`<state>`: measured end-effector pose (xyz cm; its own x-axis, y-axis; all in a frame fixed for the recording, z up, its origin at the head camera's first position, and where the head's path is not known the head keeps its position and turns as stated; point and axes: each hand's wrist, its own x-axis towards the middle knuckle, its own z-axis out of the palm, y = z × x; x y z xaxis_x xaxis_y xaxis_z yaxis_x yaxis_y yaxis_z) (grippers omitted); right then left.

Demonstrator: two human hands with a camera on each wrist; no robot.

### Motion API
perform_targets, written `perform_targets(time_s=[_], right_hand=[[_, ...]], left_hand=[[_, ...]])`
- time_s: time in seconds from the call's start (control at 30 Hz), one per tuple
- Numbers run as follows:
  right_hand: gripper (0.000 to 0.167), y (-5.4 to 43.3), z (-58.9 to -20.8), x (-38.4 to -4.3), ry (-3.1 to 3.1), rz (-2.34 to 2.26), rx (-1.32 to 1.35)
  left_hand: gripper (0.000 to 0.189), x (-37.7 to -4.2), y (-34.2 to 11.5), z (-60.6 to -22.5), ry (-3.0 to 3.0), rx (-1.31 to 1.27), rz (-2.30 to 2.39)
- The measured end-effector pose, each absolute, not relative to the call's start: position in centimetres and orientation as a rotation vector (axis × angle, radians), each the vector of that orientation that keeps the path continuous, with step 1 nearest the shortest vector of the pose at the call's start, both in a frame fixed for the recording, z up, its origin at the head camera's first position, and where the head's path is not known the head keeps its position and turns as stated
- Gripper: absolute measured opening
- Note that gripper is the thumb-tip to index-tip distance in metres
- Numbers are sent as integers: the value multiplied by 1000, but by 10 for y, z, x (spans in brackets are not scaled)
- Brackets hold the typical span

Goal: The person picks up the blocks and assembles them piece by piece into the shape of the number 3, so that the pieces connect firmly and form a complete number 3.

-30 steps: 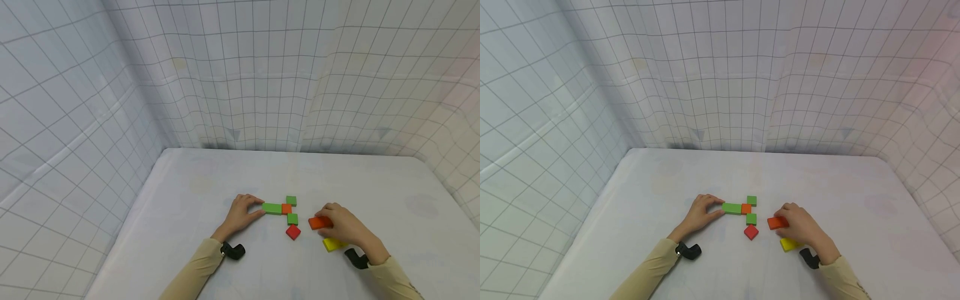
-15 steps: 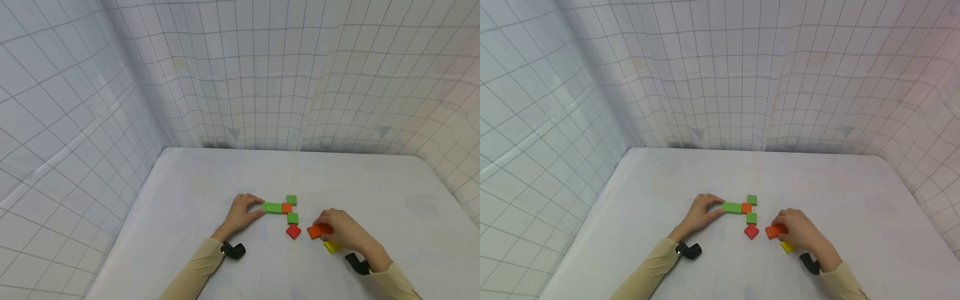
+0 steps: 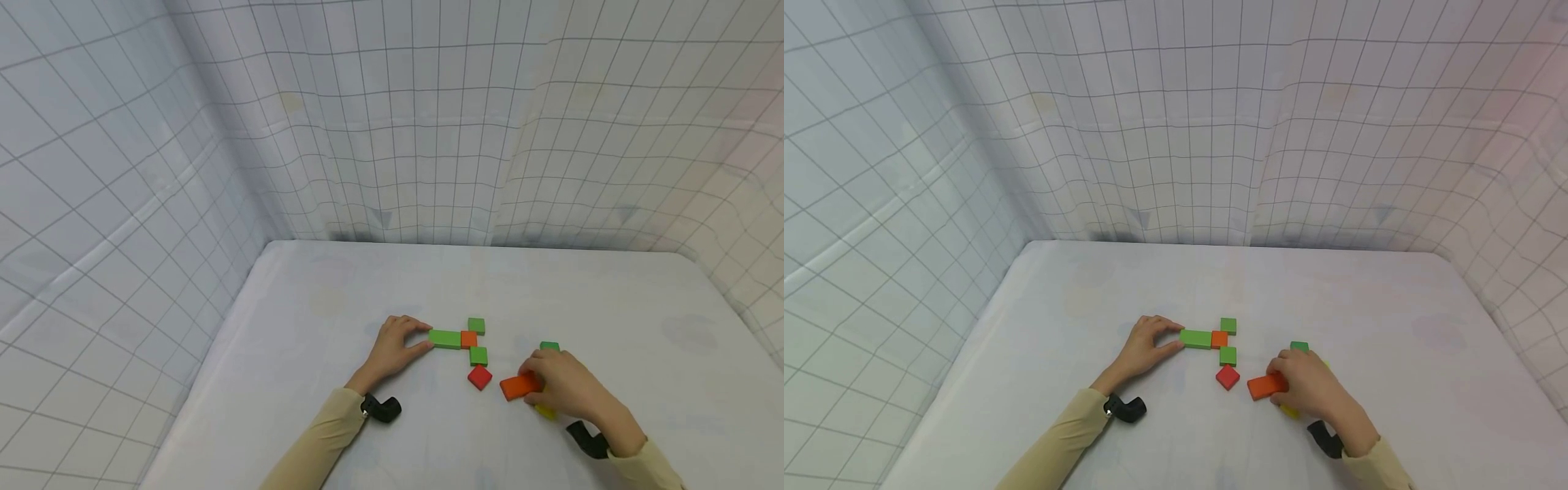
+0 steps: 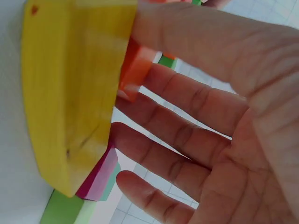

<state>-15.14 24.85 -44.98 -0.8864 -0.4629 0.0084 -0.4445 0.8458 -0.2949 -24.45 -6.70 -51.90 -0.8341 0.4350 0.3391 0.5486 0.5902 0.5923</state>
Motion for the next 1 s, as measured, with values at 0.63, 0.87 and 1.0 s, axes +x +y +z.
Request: perform_targets(time_s=[0.63,0.87,1.0], right_hand=[[26,222,-443,-133,2817,-385,-1007],[20,222,-442,-133,2836,-382,-957],[18,219,-442,-134,2840,-383,-979]], left_hand=[[30,-244,-67,-518,-2684,-812,-1077],[30,-244,-66,-518,-2689,-811,-1086],[31,-243,-66,-516,-2689,-807,-1078]])
